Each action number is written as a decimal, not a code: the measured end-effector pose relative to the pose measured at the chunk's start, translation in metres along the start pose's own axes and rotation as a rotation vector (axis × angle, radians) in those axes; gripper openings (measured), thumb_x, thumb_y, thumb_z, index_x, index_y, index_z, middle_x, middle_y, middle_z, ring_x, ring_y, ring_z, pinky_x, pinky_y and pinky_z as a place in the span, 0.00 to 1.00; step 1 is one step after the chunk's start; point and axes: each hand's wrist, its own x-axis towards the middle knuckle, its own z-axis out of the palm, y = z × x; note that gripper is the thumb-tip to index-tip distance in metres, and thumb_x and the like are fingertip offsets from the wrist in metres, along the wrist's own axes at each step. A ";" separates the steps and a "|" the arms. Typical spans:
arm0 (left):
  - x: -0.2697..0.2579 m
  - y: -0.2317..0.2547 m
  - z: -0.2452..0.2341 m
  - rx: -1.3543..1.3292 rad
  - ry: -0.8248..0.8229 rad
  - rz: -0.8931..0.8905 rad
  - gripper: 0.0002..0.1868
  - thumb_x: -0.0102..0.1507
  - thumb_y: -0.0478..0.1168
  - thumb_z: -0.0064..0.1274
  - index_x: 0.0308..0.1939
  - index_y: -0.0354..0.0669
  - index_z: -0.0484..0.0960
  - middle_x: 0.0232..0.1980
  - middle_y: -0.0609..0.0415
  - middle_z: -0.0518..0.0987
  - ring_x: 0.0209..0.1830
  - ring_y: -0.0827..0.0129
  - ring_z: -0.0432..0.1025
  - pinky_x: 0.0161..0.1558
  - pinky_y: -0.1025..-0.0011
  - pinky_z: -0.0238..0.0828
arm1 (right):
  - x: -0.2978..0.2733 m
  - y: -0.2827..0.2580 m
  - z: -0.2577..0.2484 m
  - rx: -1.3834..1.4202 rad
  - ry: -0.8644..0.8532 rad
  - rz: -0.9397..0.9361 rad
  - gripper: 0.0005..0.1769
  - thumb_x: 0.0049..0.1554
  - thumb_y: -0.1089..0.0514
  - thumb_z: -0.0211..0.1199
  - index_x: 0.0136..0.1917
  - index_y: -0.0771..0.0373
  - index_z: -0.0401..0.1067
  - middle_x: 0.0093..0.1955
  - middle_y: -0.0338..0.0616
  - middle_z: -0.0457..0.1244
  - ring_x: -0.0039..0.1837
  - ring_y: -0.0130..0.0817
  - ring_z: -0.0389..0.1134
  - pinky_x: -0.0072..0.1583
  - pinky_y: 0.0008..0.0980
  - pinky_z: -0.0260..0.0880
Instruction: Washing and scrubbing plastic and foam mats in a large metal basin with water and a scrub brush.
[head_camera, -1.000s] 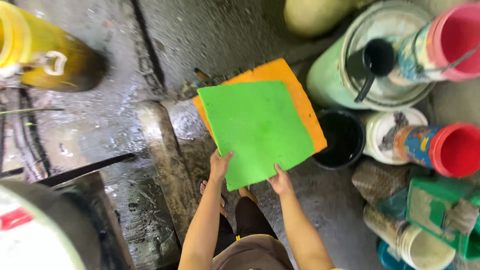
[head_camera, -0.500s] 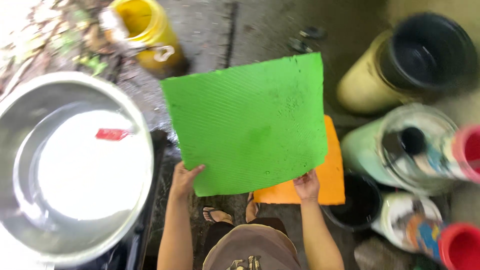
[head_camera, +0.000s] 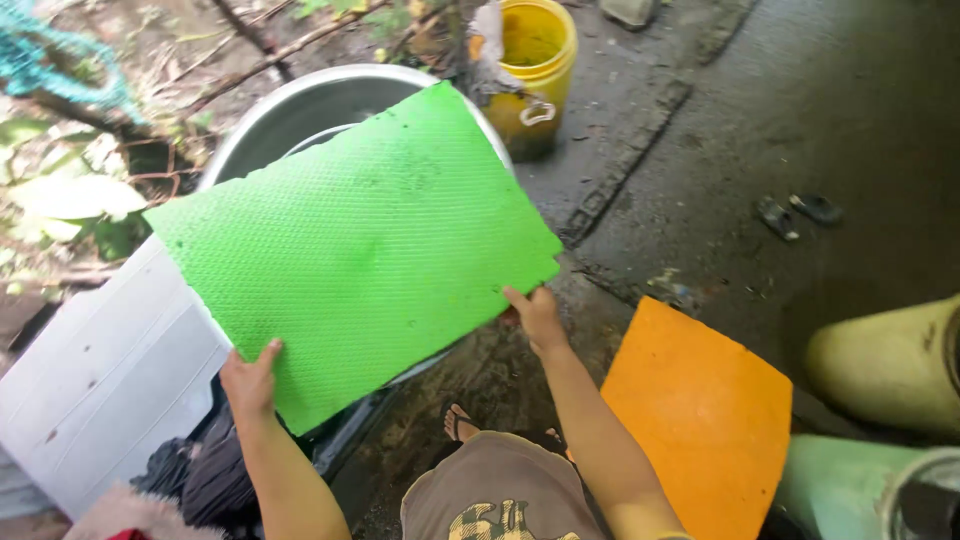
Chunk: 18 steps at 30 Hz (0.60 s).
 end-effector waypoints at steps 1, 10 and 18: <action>0.008 -0.006 -0.012 0.004 0.022 -0.015 0.22 0.61 0.38 0.65 0.55 0.27 0.80 0.52 0.43 0.84 0.47 0.61 0.77 0.51 0.64 0.71 | 0.015 -0.004 0.026 -0.007 -0.025 0.008 0.15 0.64 0.56 0.63 0.56 0.71 0.73 0.44 0.46 0.71 0.40 0.32 0.72 0.41 0.32 0.74; 0.047 -0.030 -0.055 0.344 0.206 -0.176 0.20 0.61 0.39 0.64 0.56 0.37 0.84 0.49 0.39 0.84 0.48 0.47 0.78 0.51 0.57 0.71 | 0.129 0.008 0.161 -0.394 -0.150 0.356 0.22 0.58 0.53 0.62 0.62 0.67 0.71 0.46 0.50 0.70 0.34 0.34 0.71 0.31 0.30 0.67; 0.050 0.027 -0.025 0.557 0.313 -0.221 0.18 0.62 0.36 0.61 0.56 0.42 0.84 0.45 0.37 0.83 0.46 0.37 0.76 0.47 0.47 0.71 | 0.266 -0.011 0.126 -1.665 -0.456 -0.029 0.30 0.56 0.44 0.62 0.70 0.51 0.69 0.65 0.55 0.66 0.65 0.55 0.69 0.64 0.54 0.68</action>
